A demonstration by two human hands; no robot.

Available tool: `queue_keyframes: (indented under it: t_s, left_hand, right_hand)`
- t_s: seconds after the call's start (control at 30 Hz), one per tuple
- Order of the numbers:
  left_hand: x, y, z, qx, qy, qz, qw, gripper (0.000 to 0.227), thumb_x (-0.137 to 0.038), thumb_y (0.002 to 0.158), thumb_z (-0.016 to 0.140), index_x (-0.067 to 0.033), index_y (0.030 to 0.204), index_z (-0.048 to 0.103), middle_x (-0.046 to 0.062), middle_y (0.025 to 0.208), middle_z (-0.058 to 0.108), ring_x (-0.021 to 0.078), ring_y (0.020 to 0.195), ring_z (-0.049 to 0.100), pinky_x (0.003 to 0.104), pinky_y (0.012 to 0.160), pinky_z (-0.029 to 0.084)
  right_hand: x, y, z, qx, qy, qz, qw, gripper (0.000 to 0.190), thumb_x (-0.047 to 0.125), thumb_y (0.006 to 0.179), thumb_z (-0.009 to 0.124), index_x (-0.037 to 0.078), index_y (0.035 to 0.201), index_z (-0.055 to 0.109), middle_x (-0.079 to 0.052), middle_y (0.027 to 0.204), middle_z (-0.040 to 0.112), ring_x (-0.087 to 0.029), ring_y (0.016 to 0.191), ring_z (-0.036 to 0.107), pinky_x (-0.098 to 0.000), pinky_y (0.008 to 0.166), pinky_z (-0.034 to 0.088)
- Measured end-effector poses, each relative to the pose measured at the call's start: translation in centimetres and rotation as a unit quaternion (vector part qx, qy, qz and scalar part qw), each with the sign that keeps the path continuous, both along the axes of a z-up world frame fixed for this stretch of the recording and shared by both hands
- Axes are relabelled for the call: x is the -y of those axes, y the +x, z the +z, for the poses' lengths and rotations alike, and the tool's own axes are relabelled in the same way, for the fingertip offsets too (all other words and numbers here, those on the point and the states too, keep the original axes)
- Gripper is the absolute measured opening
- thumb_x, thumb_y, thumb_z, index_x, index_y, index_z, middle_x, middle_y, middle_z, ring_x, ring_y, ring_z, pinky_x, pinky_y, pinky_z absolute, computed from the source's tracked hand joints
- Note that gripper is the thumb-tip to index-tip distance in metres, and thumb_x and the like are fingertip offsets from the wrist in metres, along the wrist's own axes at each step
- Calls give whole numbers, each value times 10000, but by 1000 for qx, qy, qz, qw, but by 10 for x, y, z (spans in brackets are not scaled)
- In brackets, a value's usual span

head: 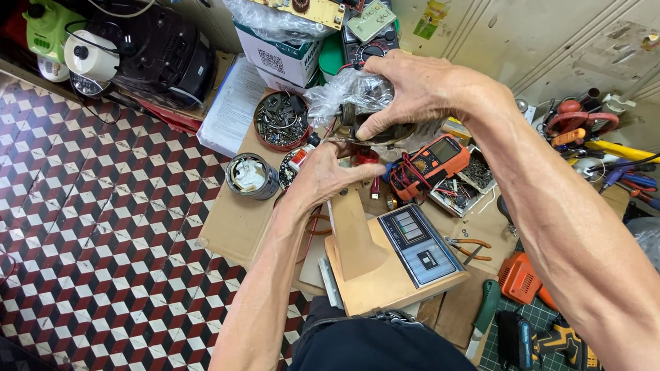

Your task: Inspecting and measuring a motor component with a tape measure on a workbench.

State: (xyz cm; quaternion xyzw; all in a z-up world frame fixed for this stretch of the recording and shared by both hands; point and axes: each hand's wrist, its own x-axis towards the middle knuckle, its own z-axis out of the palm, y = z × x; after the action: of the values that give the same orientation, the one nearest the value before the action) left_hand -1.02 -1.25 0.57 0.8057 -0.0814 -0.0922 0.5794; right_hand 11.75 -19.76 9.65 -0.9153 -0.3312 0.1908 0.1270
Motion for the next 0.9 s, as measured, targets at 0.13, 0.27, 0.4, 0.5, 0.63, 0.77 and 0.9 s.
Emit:
queue_keyframes:
  t_s: [0.13,0.27,0.4,0.5,0.63,0.77,0.9]
  left_hand:
    - [-8,-11,17,36,-19,-20,999,707,-455,695,857,-34,1223,648,111,1113,748,193,1013,690,352,899,528]
    - [-28,-37,61,31,316,-4,948,629,-465,761,874,-92,1237,702,168,1019,731,308,964,686,431,830,522]
    - [-20,-35,142,56,205,217,953,385,-487,953,653,-176,1143,776,93,923,788,255,843,751,421,777,583]
    - [-14,19,129,186,139,120,965,608,-563,1039,482,-145,1475,549,160,1362,694,304,1269,648,415,1070,489]
    - [6,100,84,69,125,-17,990,896,-704,984,439,-75,1599,270,226,1620,366,344,1496,360,415,1198,280]
    - [27,122,57,43,122,-41,991,1103,-793,901,493,4,1598,183,268,1664,251,367,1556,257,404,1232,226]
    - [26,105,62,5,37,11,999,1180,-836,826,453,-101,1627,-4,278,1569,394,396,1485,392,406,1193,294]
  right_hand:
    - [2,0,0,-5,6,2,1000,1082,727,549,826,140,1417,553,-195,1339,580,-384,1289,534,-486,1034,453]
    - [1,-2,2,-3,6,11,1000,1095,725,554,832,114,1415,542,-195,1343,576,-384,1289,531,-487,1032,456]
    - [-5,-6,12,-14,-4,22,1000,1047,708,575,833,113,1393,560,-194,1329,575,-376,1282,534,-486,1025,469]
    - [-6,-7,17,-29,8,-12,999,1106,664,540,865,157,1454,501,-178,1366,570,-363,1293,526,-461,1051,443]
    - [-2,-3,11,-31,66,9,997,1149,627,562,919,85,1457,445,-215,1425,533,-359,1302,525,-408,1083,424]
    - [-7,-19,28,-88,34,-60,994,1050,572,562,892,123,1436,522,-147,1369,651,-314,1257,610,-380,1054,491]
    - [-10,-18,23,-69,92,-46,992,1122,525,509,925,111,1447,468,-167,1326,632,-332,1218,587,-403,1001,481]
